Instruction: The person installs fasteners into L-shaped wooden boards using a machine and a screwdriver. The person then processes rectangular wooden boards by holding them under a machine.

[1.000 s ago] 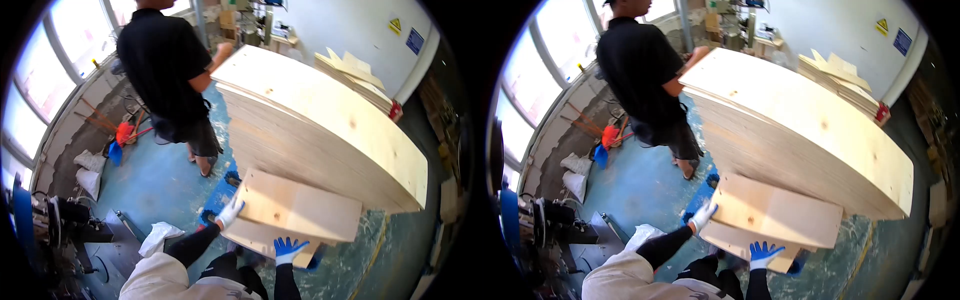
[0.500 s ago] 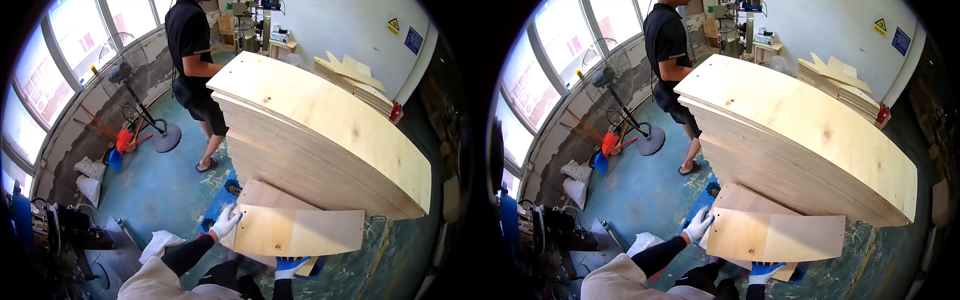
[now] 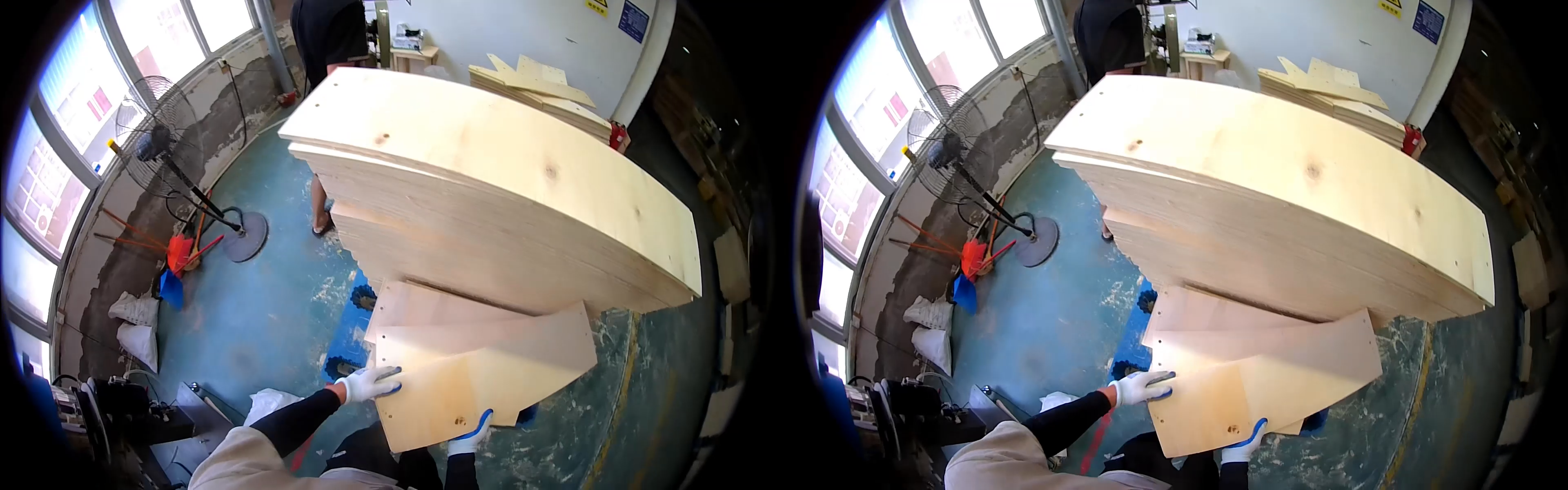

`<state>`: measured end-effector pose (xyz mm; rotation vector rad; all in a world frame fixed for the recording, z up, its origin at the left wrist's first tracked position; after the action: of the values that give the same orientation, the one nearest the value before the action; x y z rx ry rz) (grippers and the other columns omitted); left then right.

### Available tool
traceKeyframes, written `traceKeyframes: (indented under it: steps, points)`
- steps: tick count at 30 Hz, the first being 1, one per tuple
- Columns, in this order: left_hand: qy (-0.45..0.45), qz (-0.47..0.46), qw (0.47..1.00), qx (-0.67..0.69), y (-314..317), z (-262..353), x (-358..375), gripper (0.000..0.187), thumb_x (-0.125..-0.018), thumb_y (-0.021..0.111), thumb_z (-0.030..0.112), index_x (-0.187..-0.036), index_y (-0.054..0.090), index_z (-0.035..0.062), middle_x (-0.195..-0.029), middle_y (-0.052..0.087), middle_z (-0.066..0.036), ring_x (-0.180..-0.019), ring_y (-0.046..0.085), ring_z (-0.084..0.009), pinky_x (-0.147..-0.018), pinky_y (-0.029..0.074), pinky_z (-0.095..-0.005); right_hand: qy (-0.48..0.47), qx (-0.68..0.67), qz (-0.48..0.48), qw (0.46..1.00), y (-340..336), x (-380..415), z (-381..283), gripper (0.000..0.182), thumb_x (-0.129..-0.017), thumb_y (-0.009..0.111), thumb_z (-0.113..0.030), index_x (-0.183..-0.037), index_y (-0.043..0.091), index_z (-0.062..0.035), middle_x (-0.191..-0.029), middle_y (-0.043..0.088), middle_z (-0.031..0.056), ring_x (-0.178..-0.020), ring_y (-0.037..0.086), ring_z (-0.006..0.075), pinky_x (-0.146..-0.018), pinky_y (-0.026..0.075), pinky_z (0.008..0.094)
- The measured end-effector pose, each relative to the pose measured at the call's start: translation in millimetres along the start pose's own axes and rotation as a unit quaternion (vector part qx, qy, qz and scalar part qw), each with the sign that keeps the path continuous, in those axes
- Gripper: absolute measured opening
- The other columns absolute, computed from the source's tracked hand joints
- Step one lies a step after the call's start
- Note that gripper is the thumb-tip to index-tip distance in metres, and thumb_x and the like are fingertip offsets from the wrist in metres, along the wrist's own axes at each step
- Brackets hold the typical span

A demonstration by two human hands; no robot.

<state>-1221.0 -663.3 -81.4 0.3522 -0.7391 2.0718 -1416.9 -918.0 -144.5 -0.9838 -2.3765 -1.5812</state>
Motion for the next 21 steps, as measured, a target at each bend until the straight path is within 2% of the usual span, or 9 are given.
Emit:
traceKeyframes:
  steps: [4, 6, 8, 10, 11, 14, 17, 20, 21]
  points:
    - [-0.049, -0.083, 0.964, 0.247, 45, -7, 28, 0.072, -0.09, 0.069, 0.049, -0.145, 0.047, 0.0069, -0.14, 0.05, -0.018, -0.13, 0.049, -0.0302, -0.109, 0.039, -0.0375, 0.014, 0.065, 0.049, 0.997, -40, 40, -29, 0.071, -0.099, 0.047, -0.056, -0.148, 0.039, -0.0049, -0.15, 0.044, 0.0113, -0.133, 0.045, 0.0324, -0.112, 0.036, 0.0451]
    - [-0.003, -0.042, 0.997, 0.067, 61, -37, 15, 0.084, -0.086, 0.065, 0.062, -0.147, 0.045, 0.0078, -0.143, 0.044, -0.021, -0.134, 0.043, -0.0375, -0.112, 0.036, -0.0423, 0.012, 0.084, 0.037, 0.996, -35, 34, -32, 0.071, -0.099, 0.047, -0.055, -0.149, 0.039, -0.005, -0.15, 0.044, 0.0113, -0.132, 0.045, 0.0324, -0.111, 0.036, 0.0448]
    - [-0.001, 0.022, 1.0, 0.017, 71, -34, 15, 0.088, -0.081, 0.066, 0.068, -0.147, 0.045, 0.0136, -0.144, 0.042, -0.022, -0.138, 0.034, -0.0416, -0.115, 0.03, -0.0457, 0.013, 0.114, 0.036, 0.993, -42, 29, -29, 0.073, -0.098, 0.048, -0.058, -0.148, 0.039, -0.0053, -0.15, 0.044, 0.0113, -0.132, 0.045, 0.0317, -0.111, 0.036, 0.0445]
    - [0.02, 0.037, 0.998, 0.041, 73, -29, 24, 0.093, -0.076, 0.067, 0.072, -0.148, 0.046, 0.0167, -0.145, 0.041, -0.024, -0.139, 0.032, -0.0442, -0.115, 0.029, -0.0486, 0.056, 0.111, 0.041, 0.991, -64, 32, -32, 0.074, -0.098, 0.048, -0.058, -0.148, 0.039, -0.0054, -0.149, 0.045, 0.0115, -0.132, 0.045, 0.0313, -0.111, 0.036, 0.0447]
    - [0.019, 0.055, 0.998, -0.007, 76, -24, 29, 0.09, -0.078, 0.07, 0.065, -0.148, 0.045, 0.0137, -0.14, 0.042, -0.025, -0.133, 0.037, -0.0409, -0.11, 0.032, -0.0466, 0.008, 0.181, 0.085, 0.98, -19, 50, -29, 0.074, -0.098, 0.048, -0.059, -0.147, 0.04, -0.0042, -0.148, 0.045, 0.0123, -0.132, 0.045, 0.0315, -0.111, 0.036, 0.046]
    - [-0.044, -0.004, 0.997, 0.067, 117, -13, 57, 0.104, -0.072, 0.071, 0.071, -0.154, 0.036, 0.0187, -0.16, 0.018, -0.027, -0.147, 0.018, -0.0469, -0.118, 0.021, -0.0506, 0.059, 0.156, 0.007, 0.986, -64, 59, -58, 0.074, -0.098, 0.047, -0.059, -0.146, 0.041, -0.0027, -0.147, 0.046, 0.0133, -0.131, 0.046, 0.0316, -0.111, 0.037, 0.047]
    - [0.005, -0.066, 0.975, 0.214, 208, -15, 75, 0.107, -0.07, 0.076, 0.065, -0.154, 0.034, 0.0124, -0.15, 0.043, -0.022, -0.14, 0.039, -0.0375, -0.114, 0.032, -0.0419, -0.022, 0.331, 0.026, 0.943, -97, 81, -112, 0.073, -0.097, 0.048, -0.058, -0.146, 0.041, -0.0034, -0.149, 0.043, 0.0122, -0.132, 0.046, 0.0311, -0.11, 0.037, 0.0465]
    - [0.029, 0.013, 0.97, 0.24, 279, 15, 107, 0.108, -0.067, 0.082, 0.057, -0.153, 0.036, 0.0093, -0.143, 0.054, -0.018, -0.131, 0.052, -0.0328, -0.107, 0.041, -0.0378, 0.031, 0.336, -0.013, 0.941, -115, 94, -170, 0.072, -0.098, 0.049, -0.056, -0.145, 0.041, -0.0025, -0.148, 0.044, 0.0122, -0.13, 0.048, 0.0298, -0.108, 0.04, 0.0455]
    - [0.028, 0.064, 0.962, 0.263, 303, 24, 117, 0.104, -0.067, 0.082, 0.055, -0.151, 0.04, 0.0087, -0.144, 0.053, -0.017, -0.131, 0.052, -0.0315, -0.107, 0.042, -0.0363, -0.015, 0.394, -0.037, 0.918, -122, 98, -188, 0.071, -0.098, 0.048, -0.056, -0.145, 0.042, -0.0029, -0.148, 0.044, 0.0117, -0.13, 0.048, 0.0292, -0.109, 0.039, 0.0464]
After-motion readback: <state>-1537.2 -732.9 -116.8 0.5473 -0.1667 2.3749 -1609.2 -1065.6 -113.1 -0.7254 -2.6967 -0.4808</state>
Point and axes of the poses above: each hand's wrist, its own x-axis away from the middle knuckle, its own y-axis out of the palm, z = x × y, the point moved 1 cm from there along -x, towards the middle knuckle
